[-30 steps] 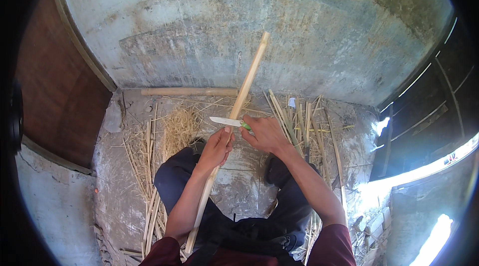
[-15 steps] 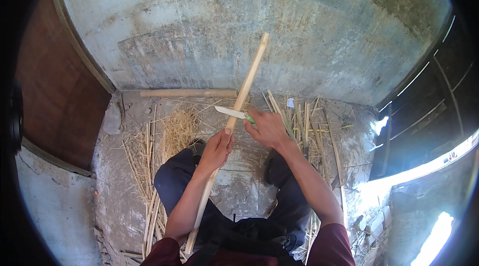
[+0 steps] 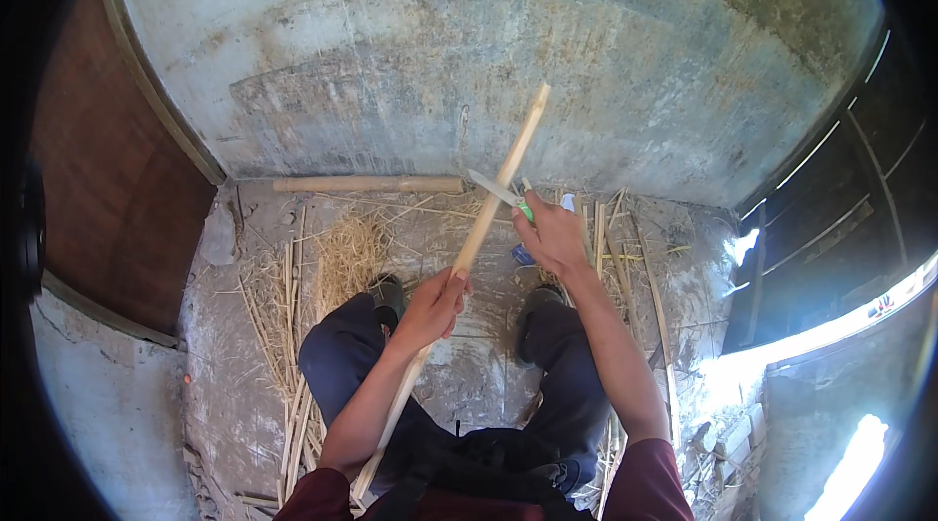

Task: The person shaves a thin wooden stick with a knife, creating wood shavings on the floor.

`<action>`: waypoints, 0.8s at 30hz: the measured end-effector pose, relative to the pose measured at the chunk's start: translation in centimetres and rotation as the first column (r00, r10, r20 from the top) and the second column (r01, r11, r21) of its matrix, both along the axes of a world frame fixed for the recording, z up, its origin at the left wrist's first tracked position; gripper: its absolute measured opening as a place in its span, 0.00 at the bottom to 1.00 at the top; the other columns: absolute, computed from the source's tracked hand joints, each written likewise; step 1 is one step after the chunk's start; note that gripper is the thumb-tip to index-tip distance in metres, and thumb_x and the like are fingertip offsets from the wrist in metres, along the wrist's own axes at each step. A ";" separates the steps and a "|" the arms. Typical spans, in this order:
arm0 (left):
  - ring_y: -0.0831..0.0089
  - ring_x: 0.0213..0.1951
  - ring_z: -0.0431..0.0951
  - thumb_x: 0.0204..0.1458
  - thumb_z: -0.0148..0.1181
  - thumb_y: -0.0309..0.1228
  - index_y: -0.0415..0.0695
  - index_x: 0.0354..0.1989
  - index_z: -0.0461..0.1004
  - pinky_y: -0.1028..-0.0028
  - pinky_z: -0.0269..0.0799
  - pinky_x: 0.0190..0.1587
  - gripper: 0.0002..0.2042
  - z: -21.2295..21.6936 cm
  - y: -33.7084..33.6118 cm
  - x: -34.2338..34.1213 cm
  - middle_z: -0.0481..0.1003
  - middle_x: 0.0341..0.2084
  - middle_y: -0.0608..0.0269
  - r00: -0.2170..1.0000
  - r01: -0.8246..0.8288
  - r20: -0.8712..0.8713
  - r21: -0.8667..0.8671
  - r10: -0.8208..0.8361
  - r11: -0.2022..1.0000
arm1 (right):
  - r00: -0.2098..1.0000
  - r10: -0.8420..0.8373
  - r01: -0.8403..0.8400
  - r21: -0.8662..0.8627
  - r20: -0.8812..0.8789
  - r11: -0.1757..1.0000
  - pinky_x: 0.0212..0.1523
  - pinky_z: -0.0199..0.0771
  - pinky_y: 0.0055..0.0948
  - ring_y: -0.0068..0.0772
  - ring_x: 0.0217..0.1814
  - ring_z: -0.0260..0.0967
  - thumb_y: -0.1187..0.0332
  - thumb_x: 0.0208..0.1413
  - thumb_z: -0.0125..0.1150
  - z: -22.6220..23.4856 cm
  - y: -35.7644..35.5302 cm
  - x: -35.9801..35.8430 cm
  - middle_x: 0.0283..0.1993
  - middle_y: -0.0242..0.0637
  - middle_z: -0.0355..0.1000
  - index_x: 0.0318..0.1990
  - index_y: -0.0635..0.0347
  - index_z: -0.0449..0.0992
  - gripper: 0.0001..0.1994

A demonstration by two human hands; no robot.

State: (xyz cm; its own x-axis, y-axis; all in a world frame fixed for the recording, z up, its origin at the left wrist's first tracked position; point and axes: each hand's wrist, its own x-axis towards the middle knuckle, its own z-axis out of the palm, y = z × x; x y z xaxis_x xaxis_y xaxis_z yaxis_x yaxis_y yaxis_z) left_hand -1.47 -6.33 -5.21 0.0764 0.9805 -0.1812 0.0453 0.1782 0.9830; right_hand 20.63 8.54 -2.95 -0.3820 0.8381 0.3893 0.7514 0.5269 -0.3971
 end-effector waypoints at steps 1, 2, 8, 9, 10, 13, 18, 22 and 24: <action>0.83 0.12 0.64 0.79 0.44 0.45 0.39 0.44 0.73 0.76 0.61 0.14 0.21 -0.6 0.1 0.0 0.65 0.20 0.71 1.000 -0.001 0.001 -0.005 0.001 1.000 | 1.000 0.001 -0.001 -0.005 0.001 1.000 0.37 0.76 0.62 0.68 0.32 0.78 0.54 0.70 0.56 -0.1 -0.4 -0.2 0.27 0.57 0.77 0.49 0.62 0.75 0.18; 0.82 0.12 0.65 0.79 0.44 0.44 0.38 0.46 0.74 0.75 0.62 0.15 0.20 -1.1 0.4 -0.2 0.65 0.21 0.71 1.000 -0.024 -0.001 0.036 0.024 0.999 | 1.000 0.029 -0.029 -0.014 0.012 0.999 0.37 0.76 0.61 0.67 0.32 0.78 0.54 0.68 0.58 0.4 -1.0 -0.7 0.27 0.56 0.78 0.50 0.61 0.75 0.18; 0.79 0.13 0.70 0.78 0.45 0.40 0.37 0.49 0.77 0.71 0.66 0.18 0.18 -1.4 0.7 -0.2 0.68 0.19 0.68 0.981 -0.047 -0.178 0.161 0.076 0.986 | 0.989 0.115 -0.109 -0.064 0.094 0.992 0.37 0.79 0.58 0.65 0.33 0.80 0.54 0.61 0.65 0.3 -2.4 -2.4 0.29 0.55 0.79 0.53 0.58 0.77 0.20; 0.77 0.13 0.71 0.78 0.46 0.38 0.37 0.48 0.78 0.70 0.67 0.18 0.18 -1.1 0.6 -0.2 0.69 0.18 0.67 0.975 -0.042 -0.209 0.164 0.076 0.986 | 0.983 0.127 -0.114 -0.101 0.130 0.988 0.38 0.79 0.57 0.64 0.34 0.81 0.54 0.60 0.66 0.2 -2.7 -2.5 0.29 0.54 0.80 0.53 0.58 0.77 0.20; 0.77 0.13 0.71 0.78 0.46 0.38 0.37 0.48 0.78 0.70 0.67 0.18 0.18 -0.9 0.6 -0.1 0.69 0.18 0.67 0.975 -0.039 -0.210 0.162 0.073 0.986 | 0.984 0.124 -0.111 -0.103 0.129 0.988 0.38 0.79 0.57 0.64 0.34 0.81 0.54 0.60 0.66 -0.1 -2.7 -2.6 0.29 0.54 0.80 0.53 0.58 0.77 0.20; 0.76 0.14 0.73 0.77 0.47 0.37 0.37 0.49 0.79 0.69 0.69 0.19 0.17 -0.6 0.6 -0.1 0.70 0.17 0.66 0.966 -0.043 -0.246 0.160 0.082 0.986 | 0.980 0.140 -0.127 -0.101 0.140 0.987 0.38 0.80 0.57 0.64 0.35 0.81 0.55 0.61 0.67 -0.6 -2.9 -2.7 0.30 0.53 0.81 0.53 0.57 0.77 0.19; 0.79 0.13 0.69 0.77 0.47 0.39 0.36 0.51 0.78 0.73 0.64 0.18 0.18 -2.1 1.3 -0.8 0.69 0.18 0.68 0.939 -0.046 -0.315 0.282 0.138 0.958 | 0.981 0.142 -0.115 -0.197 0.129 0.974 0.44 0.80 0.56 0.62 0.42 0.81 0.60 0.64 0.65 -1.1 -2.5 -2.4 0.37 0.53 0.81 0.51 0.61 0.80 0.15; 0.83 0.15 0.62 0.77 0.47 0.40 0.37 0.55 0.77 0.76 0.57 0.19 0.18 -1.4 1.4 -0.3 0.66 0.21 0.73 0.997 -0.045 0.063 0.033 0.042 0.998 | 0.982 0.167 -0.157 -0.112 0.087 0.981 0.48 0.80 0.55 0.60 0.46 0.81 0.64 0.64 0.64 -1.7 -2.4 -2.3 0.42 0.51 0.81 0.47 0.64 0.82 0.12; 0.85 0.20 0.56 0.78 0.46 0.42 0.38 0.60 0.76 0.79 0.54 0.22 0.20 -1.1 1.4 -0.2 0.62 0.26 0.76 0.952 -0.091 0.274 -0.180 0.139 0.979 | 0.980 0.168 -0.153 -0.134 0.109 0.979 0.49 0.81 0.54 0.59 0.48 0.81 0.67 0.64 0.65 -1.5 -2.4 -2.7 0.44 0.49 0.80 0.44 0.65 0.82 0.10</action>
